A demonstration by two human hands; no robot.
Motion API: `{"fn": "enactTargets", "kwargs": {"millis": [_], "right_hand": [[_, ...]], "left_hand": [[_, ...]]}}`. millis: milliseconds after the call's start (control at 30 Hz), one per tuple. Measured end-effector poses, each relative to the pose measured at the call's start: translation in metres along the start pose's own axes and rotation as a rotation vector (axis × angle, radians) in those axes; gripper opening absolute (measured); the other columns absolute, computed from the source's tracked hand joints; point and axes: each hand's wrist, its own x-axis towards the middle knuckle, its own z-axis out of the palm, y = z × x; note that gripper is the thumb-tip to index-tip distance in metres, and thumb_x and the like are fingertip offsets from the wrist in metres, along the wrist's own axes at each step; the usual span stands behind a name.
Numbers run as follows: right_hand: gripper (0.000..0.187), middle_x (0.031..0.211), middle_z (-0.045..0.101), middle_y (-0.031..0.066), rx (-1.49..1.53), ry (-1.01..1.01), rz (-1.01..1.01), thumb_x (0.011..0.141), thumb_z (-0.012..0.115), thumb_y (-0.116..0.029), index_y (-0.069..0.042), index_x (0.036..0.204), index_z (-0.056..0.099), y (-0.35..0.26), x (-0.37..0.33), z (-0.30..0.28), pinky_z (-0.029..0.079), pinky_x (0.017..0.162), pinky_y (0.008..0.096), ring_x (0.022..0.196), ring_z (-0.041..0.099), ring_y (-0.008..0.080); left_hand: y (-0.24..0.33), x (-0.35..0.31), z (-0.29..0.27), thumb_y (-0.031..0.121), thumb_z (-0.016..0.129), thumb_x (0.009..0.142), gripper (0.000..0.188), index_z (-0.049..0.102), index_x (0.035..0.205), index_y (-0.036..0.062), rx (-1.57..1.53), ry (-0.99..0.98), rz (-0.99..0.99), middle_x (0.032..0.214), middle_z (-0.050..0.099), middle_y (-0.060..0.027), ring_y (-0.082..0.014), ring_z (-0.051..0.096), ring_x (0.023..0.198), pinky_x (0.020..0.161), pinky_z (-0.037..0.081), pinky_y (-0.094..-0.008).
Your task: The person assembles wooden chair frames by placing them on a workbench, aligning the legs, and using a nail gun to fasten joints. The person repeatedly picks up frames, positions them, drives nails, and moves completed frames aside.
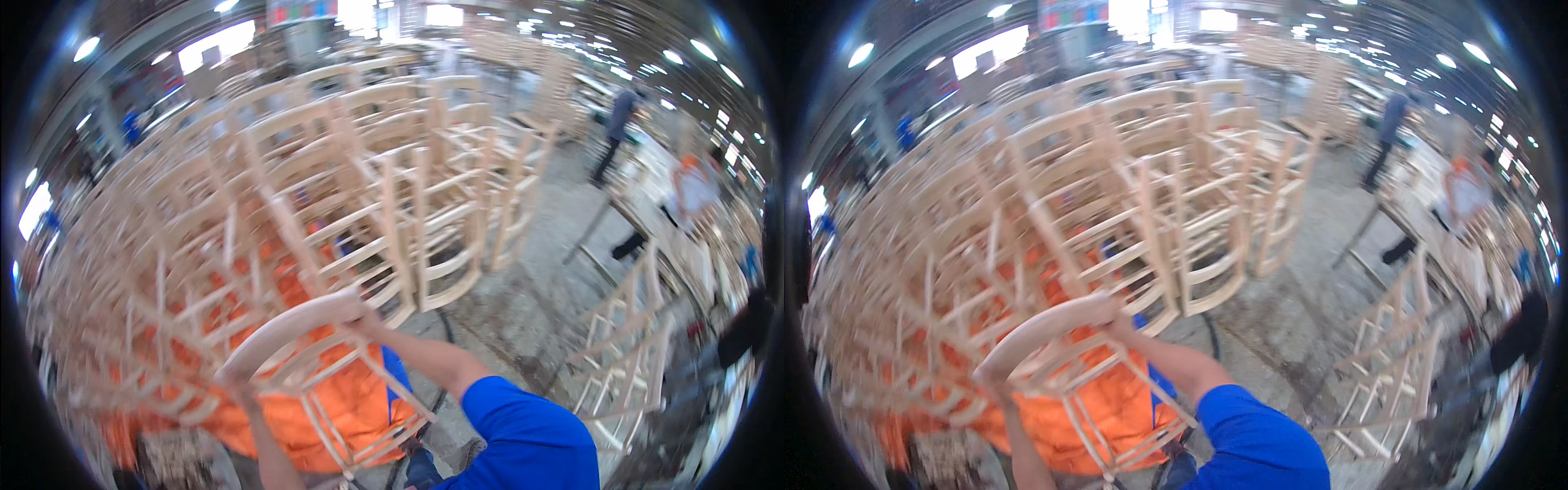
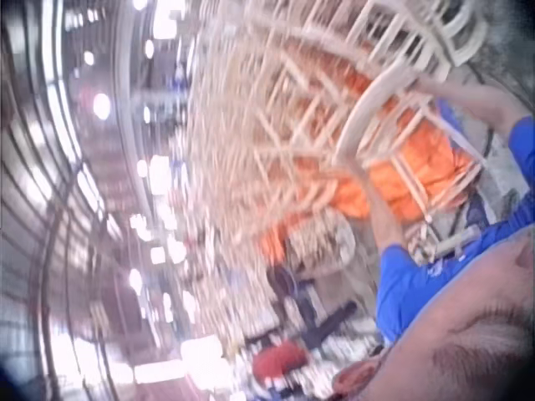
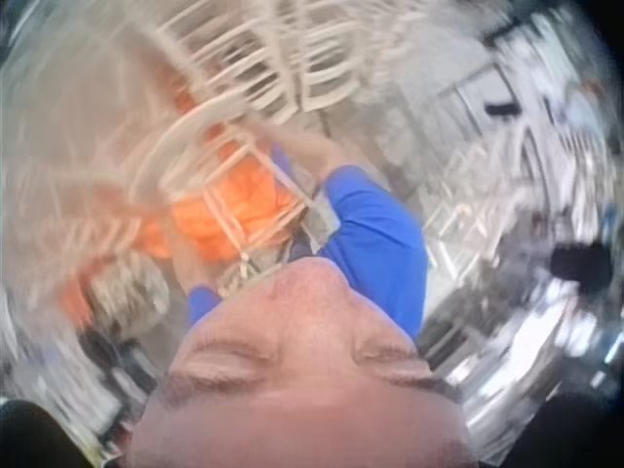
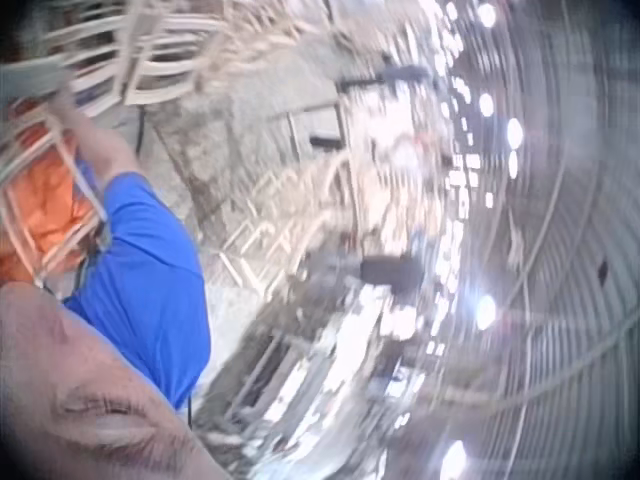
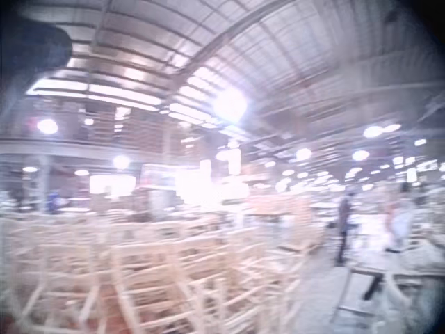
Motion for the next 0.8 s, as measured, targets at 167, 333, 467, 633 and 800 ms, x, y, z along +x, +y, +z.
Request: {"fn": "enactTargets", "kwargs": {"millis": [167,333,467,633,800], "right_hand": [[0.056,0.116,0.071,0.0131,0.368,0.005,0.022,0.079,0.089,-0.031,-0.01,0.125,0.066,-0.064,-0.006,0.095,0.056,0.096,0.0442,0.107,0.069,0.0304],[0.048,0.113,0.071,0.0148,0.04,-0.382,0.102,0.097,0.069,-0.041,-0.016,0.137,0.06,-0.034,-0.078,0.059,0.054,0.094,0.0455,0.106,0.069,0.0321],[0.056,0.125,0.066,0.0269,-0.161,-0.217,-0.192,0.103,0.053,-0.049,-0.005,0.139,0.056,0.082,-0.274,-0.046,0.051,0.098,0.0529,0.117,0.063,0.0453],[0.037,0.117,0.076,0.0181,-0.488,0.0,1.47,0.094,0.061,-0.035,-0.011,0.116,0.078,0.099,-0.592,-0.238,0.056,0.095,0.0498,0.109,0.072,0.0375],[0.036,0.104,0.079,0.0187,-0.323,0.076,1.745,0.092,0.057,-0.031,-0.004,0.101,0.08,0.099,-0.752,-0.287,0.061,0.083,0.0465,0.095,0.077,0.033]], "left_hand": [[0.028,0.038,-0.042,0.054,0.054,0.107,0.073,0.042,0.154,-0.0003,0.177,0.024,-0.065,0.149,0.048,-0.0175,-0.031,0.047,0.139,0.118,0.036,-0.0441],[0.023,0.068,-0.028,0.055,0.051,0.107,0.069,0.042,0.154,0.0048,0.42,-0.033,-0.008,0.146,0.052,-0.02,-0.0347,0.052,0.134,0.113,0.042,-0.0492],[-0.006,0.031,0.011,0.056,0.052,0.107,0.068,0.043,0.152,0.0063,0.624,0.167,0.324,0.144,0.055,-0.0201,-0.036,0.053,0.133,0.112,0.043,-0.0502],[-0.047,-0.111,0.061,0.059,0.052,0.105,0.067,0.046,0.149,0.0081,0.616,-0.004,0.367,0.141,0.057,-0.0202,-0.0375,0.055,0.131,0.111,0.045,-0.0514],[-0.062,-0.303,0.111,0.061,0.052,0.104,0.066,0.048,0.146,0.01,0.491,-0.64,-0.268,0.138,0.06,-0.0203,-0.0391,0.056,0.13,0.11,0.046,-0.0526]]}}
